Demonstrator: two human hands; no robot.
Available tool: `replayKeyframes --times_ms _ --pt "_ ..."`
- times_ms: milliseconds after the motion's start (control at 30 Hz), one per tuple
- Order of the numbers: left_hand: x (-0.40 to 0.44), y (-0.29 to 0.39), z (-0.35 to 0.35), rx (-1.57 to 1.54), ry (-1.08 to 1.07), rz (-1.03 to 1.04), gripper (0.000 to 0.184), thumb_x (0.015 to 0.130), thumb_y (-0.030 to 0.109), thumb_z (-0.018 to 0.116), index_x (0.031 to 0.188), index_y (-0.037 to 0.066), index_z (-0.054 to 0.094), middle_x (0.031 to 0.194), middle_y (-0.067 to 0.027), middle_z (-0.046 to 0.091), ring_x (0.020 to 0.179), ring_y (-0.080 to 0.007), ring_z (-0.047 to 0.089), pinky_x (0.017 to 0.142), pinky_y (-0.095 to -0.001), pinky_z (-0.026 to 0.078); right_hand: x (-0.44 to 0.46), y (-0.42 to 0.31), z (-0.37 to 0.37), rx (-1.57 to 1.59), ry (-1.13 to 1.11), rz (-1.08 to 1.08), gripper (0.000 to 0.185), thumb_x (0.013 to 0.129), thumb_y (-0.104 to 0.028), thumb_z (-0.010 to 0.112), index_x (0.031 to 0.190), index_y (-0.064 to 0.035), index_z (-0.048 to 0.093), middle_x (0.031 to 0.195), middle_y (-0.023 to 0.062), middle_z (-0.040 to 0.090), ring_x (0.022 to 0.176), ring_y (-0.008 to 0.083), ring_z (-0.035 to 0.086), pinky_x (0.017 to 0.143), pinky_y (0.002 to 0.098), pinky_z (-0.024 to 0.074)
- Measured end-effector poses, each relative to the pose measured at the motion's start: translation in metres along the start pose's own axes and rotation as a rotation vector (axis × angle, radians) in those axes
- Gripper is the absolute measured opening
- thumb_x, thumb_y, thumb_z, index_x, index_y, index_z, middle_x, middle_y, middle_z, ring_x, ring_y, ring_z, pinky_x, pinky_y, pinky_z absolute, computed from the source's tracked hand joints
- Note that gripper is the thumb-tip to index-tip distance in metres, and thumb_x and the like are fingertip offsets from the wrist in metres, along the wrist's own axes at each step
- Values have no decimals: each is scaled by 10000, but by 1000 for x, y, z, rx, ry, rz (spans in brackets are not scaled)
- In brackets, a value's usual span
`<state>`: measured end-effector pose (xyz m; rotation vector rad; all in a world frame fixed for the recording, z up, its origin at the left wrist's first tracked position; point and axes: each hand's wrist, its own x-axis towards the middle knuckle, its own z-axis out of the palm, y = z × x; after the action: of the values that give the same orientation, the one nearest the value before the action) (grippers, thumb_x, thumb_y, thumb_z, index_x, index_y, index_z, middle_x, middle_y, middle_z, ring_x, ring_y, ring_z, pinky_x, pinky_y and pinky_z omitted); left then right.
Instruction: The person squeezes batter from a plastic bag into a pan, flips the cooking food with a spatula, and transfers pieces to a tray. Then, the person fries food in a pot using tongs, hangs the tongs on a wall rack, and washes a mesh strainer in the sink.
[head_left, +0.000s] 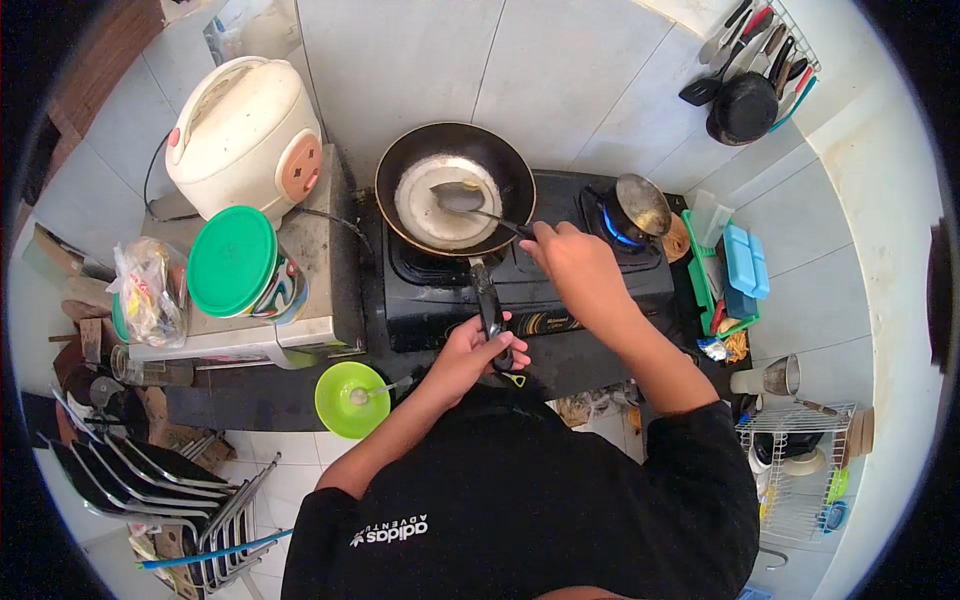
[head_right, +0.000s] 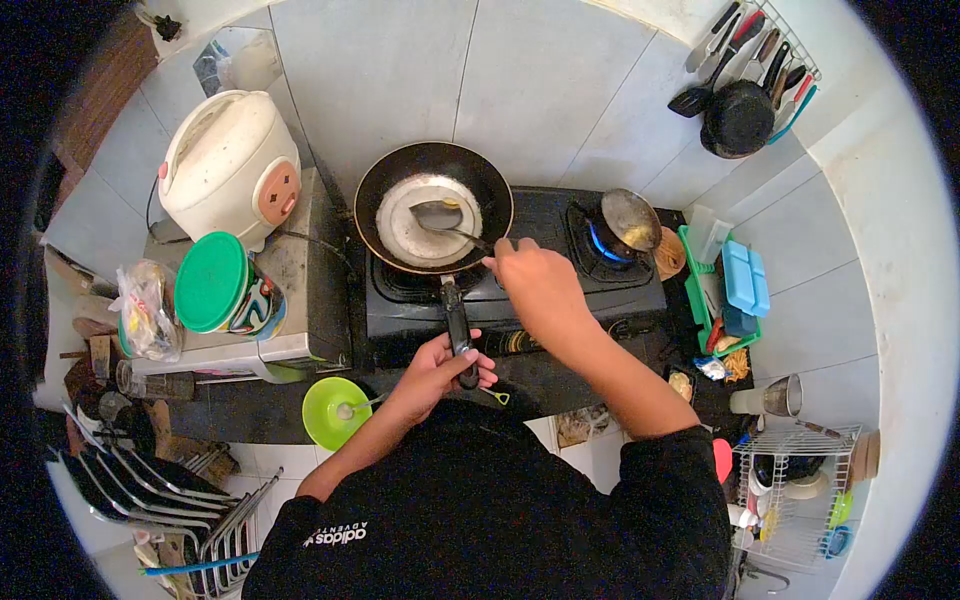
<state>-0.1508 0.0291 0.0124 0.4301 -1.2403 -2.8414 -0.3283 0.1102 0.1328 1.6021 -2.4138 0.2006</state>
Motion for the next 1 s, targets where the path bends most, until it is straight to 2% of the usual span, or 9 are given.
replayKeyframes --times_ms 267,467,667,733,767,833,867,900,1000 --pt "-2 2 0 29 8 -2 453 1044 141 570 1432 -19 401 1070 -178 686 956 -262 728 859 -378 608 9 2 14 265 -59 73 293 990 -287 632 973 5 654 769 237 657 769 449 655 638 498 520" --pt "-1 1 0 21 -8 -1 452 1047 140 560 1433 -27 396 1070 -180 685 955 -266 729 856 -374 608 4 10 -7 529 -116 205 321 1000 -265 624 1028 49 688 853 253 675 786 452 641 688 438 507" --pt "-2 0 -1 15 -3 0 458 1046 144 564 1434 -30 394 1076 -180 686 950 -264 731 858 -374 608 -16 20 -6 685 -68 254 329 1010 -259 615 1019 65 673 755 184 644 665 276 616 652 380 475" --pt "-3 1 0 24 1 -5 459 1045 148 567 1431 -32 394 1083 -183 688 949 -265 731 858 -375 609 -25 23 -12 746 -49 341 336 1032 -265 598 986 58 679 656 71 559 599 127 523 560 317 421" --pt "-3 1 -1 24 2 -3 459 1045 148 567 1431 -32 394 1083 -183 688 949 -265 731 858 -375 609 -31 26 -13 746 -49 339 336 1032 -265 598 986 58 679 656 71 559 599 127 523 560 317 421" --pt "-2 -2 -3 8 0 -7 454 1046 149 564 1433 -17 396 1090 -187 689 953 -271 730 863 -388 610 -47 35 -11 1055 -47 603 348 1035 -297 605 1049 34 713 639 21 539 548 89 480 517 276 418" --pt "-3 -2 -2 8 -1 -6 454 1046 149 564 1433 -17 396 1090 -187 689 953 -271 730 863 -388 610 -57 42 0 1203 8 620 331 1045 -292 601 1118 11 710 653 -52 472 546 31 426 483 222 351" --pt "-5 -1 -2 -5 0 -5 447 1048 151 560 1435 -6 399 1091 -188 690 956 -276 729 869 -398 609 -67 44 7 1202 10 620 331 1045 -292 601 1118 11 710 653 -52 472 546 31 426 483 222 351" --pt "-8 -1 -2 -28 -3 -9 431 1051 155 549 1435 11 414 1096 -190 691 959 -285 726 877 -418 607 -94 45 18 1268 338 605 306 1040 -225 606 1219 17 668 751 -38 525 593 33 448 515 213 362"
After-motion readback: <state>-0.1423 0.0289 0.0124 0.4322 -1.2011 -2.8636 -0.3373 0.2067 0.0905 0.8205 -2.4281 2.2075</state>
